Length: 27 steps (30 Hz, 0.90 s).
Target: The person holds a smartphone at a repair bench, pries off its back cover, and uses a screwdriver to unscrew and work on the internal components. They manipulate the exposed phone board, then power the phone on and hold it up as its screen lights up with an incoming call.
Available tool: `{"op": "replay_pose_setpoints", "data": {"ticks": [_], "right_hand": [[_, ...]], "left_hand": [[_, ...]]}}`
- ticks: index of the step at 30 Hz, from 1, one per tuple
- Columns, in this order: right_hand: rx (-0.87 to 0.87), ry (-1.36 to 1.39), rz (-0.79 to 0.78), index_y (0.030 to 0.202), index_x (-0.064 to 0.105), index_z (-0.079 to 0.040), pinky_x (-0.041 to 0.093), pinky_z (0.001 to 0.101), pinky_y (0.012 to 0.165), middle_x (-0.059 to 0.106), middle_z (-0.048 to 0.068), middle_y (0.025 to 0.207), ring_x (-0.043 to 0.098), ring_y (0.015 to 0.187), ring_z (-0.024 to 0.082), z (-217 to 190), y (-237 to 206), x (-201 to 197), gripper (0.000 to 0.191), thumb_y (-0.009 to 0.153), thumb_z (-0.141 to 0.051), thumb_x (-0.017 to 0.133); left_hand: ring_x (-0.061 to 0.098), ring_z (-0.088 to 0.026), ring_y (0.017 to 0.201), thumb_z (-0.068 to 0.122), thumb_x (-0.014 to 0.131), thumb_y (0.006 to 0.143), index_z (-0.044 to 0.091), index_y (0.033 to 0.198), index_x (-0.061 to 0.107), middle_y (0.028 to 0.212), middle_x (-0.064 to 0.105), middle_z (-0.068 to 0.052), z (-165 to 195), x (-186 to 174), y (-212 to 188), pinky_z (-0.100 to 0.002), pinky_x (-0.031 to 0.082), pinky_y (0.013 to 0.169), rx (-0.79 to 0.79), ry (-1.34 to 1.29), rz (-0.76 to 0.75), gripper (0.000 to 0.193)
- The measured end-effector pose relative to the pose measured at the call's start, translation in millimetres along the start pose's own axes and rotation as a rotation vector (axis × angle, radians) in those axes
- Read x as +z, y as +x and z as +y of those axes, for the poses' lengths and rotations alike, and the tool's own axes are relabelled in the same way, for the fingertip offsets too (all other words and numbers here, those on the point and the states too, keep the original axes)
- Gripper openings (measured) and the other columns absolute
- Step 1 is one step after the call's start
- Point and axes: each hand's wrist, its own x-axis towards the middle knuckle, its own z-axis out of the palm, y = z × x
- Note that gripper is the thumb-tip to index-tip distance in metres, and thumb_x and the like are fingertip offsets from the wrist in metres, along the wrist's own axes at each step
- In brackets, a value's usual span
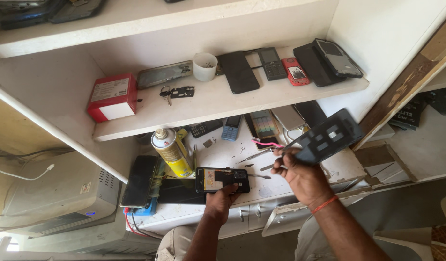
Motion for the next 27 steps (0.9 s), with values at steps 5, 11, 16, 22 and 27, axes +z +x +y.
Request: {"op": "replay_pose_setpoints", "data": {"ticks": [5, 11, 16, 22, 27], "right_hand": [[-0.082, 0.082, -0.075, 0.107, 0.072, -0.008, 0.053, 0.0467, 0.09, 0.069, 0.009, 0.116, 0.065, 0.099, 0.021, -29.0, 1.0, 15.2, 0.018, 0.094, -0.019, 0.076], [-0.183, 0.168, -0.209, 0.112, 0.073, -0.01, 0.051, 0.0458, 0.095, 0.066, 0.01, 0.13, 0.065, 0.105, 0.021, -58.0, -0.5, 29.8, 0.014, 0.1, -0.017, 0.074], [-0.19, 0.211, -0.27, 0.112, 0.074, -0.012, 0.05, 0.0468, 0.101, 0.06, 0.013, 0.148, 0.064, 0.114, 0.023, -78.0, -3.8, 44.3, 0.012, 0.1, -0.014, 0.073], [-0.108, 0.271, -0.422, 0.116, 0.072, -0.011, 0.046, 0.0528, 0.112, 0.06, 0.02, 0.152, 0.064, 0.125, 0.03, -81.3, -8.4, 54.6, 0.013, 0.104, -0.014, 0.069], [-0.021, 0.32, -0.523, 0.129, 0.063, -0.007, 0.046, 0.0639, 0.109, 0.075, 0.02, 0.115, 0.068, 0.114, 0.036, -74.1, -13.7, 53.0, 0.02, 0.114, -0.018, 0.056]], "left_hand": [[0.069, -0.031, 0.112, -0.006, 0.067, 0.083, 0.004, 0.133, 0.053, 0.122, 0.066, -0.016, 1.3, 1.1, -2.4, -0.048, 0.058, 0.101, 0.025, -0.011, -0.024, 0.053], [0.07, -0.031, 0.11, -0.007, 0.067, 0.083, 0.004, 0.134, 0.053, 0.121, 0.067, -0.016, 1.4, 0.9, -3.0, -0.048, 0.057, 0.1, 0.041, -0.02, -0.05, 0.054], [0.071, -0.032, 0.11, -0.006, 0.067, 0.084, 0.0, 0.131, 0.053, 0.12, 0.068, -0.018, -0.1, -0.6, -2.1, -0.049, 0.055, 0.099, 0.05, -0.022, -0.07, 0.05], [0.071, -0.031, 0.109, -0.006, 0.068, 0.083, 0.0, 0.13, 0.053, 0.119, 0.068, -0.017, 0.2, -0.8, -2.6, -0.049, 0.057, 0.1, 0.051, -0.024, -0.066, 0.05], [0.07, -0.031, 0.109, -0.005, 0.068, 0.083, 0.002, 0.131, 0.054, 0.119, 0.068, -0.016, 0.5, -0.3, -2.7, -0.049, 0.059, 0.1, 0.052, -0.022, -0.062, 0.05]]}}
